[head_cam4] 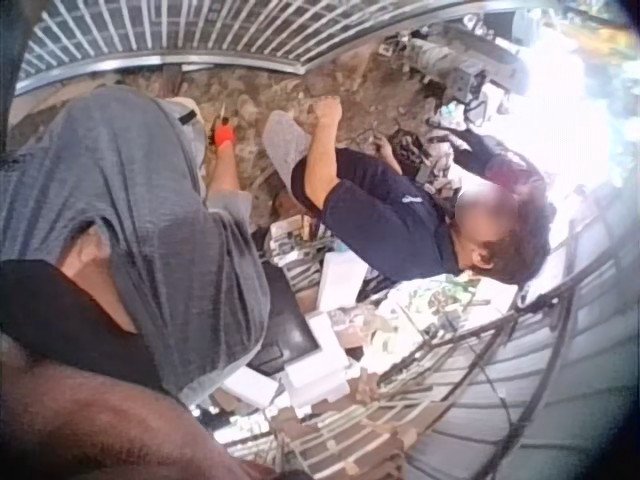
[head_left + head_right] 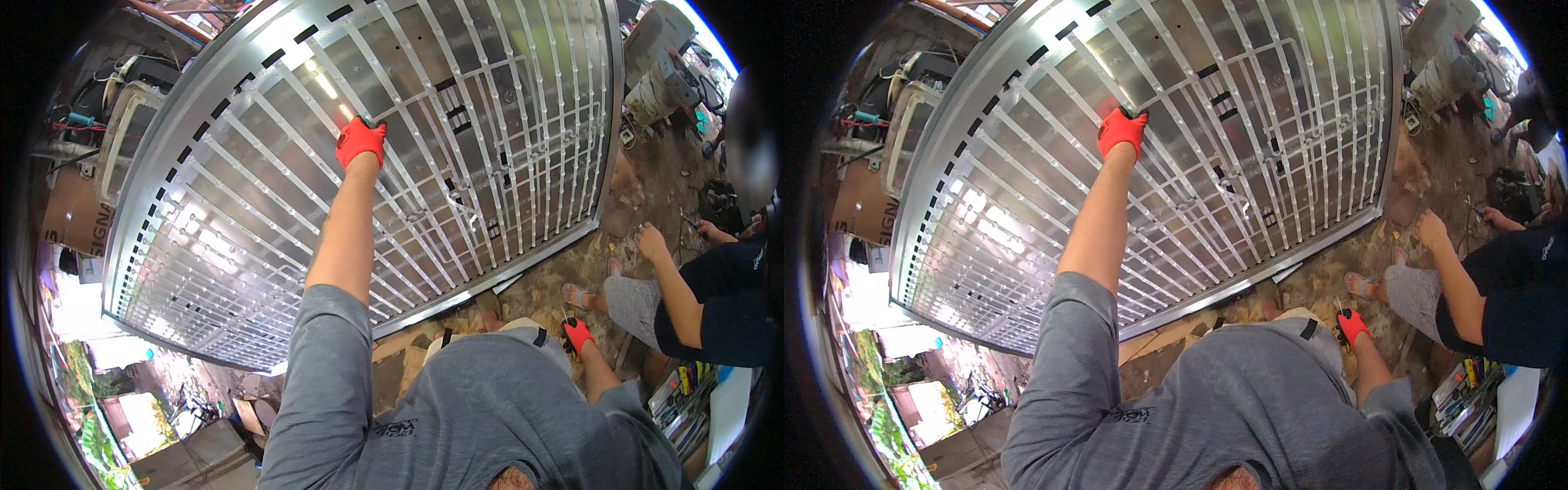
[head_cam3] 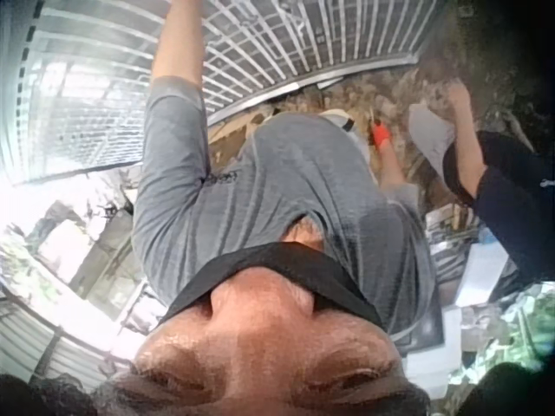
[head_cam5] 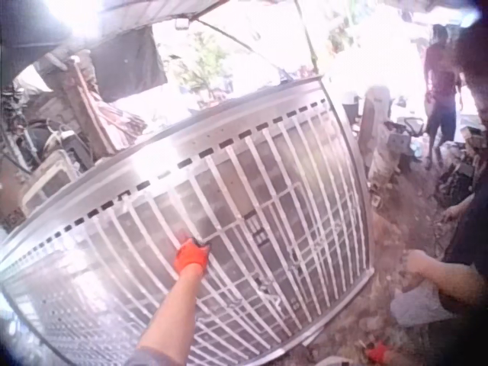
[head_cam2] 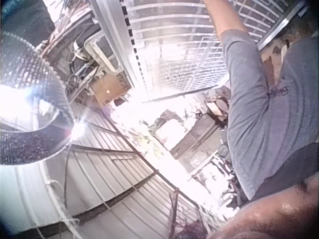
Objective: The person handles a white perforated plastic sheet, peeling off a protective film and discarding it. They then use a utility knife to cut and trim clear plastic strips attached to a large metal frame, working alongside other people in a cluttered workshop.
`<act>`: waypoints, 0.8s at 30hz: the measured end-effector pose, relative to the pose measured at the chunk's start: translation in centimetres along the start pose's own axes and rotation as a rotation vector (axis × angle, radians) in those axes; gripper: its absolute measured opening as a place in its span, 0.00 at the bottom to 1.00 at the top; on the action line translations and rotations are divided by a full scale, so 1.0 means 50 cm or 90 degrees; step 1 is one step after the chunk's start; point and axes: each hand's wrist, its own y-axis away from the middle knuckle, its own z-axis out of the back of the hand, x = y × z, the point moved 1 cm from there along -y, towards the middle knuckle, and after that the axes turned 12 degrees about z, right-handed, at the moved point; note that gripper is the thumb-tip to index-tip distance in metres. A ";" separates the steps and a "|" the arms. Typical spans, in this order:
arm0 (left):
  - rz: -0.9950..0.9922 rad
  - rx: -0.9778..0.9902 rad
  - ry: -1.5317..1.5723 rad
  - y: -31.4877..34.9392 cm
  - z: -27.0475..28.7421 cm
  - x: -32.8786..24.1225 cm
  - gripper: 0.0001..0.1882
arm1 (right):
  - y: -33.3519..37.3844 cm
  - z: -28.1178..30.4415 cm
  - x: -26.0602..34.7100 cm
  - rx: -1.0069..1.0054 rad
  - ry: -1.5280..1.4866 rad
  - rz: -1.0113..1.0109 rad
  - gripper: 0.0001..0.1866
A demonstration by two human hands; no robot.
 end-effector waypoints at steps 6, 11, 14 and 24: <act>-0.047 -0.096 0.018 -0.011 -0.029 0.044 0.19 | 0.046 0.003 -0.052 -0.049 -0.043 -0.028 0.10; -0.080 -0.069 0.007 -0.025 -0.019 0.058 0.15 | 0.082 0.004 -0.113 -0.057 -0.054 -0.080 0.10; -0.107 -0.091 0.011 -0.015 -0.034 0.047 0.15 | 0.080 0.018 -0.193 -0.088 -0.004 -0.024 0.10; 0.026 -0.241 0.261 0.036 -0.081 0.046 0.23 | 0.112 0.006 -0.140 -0.086 -0.085 -0.062 0.10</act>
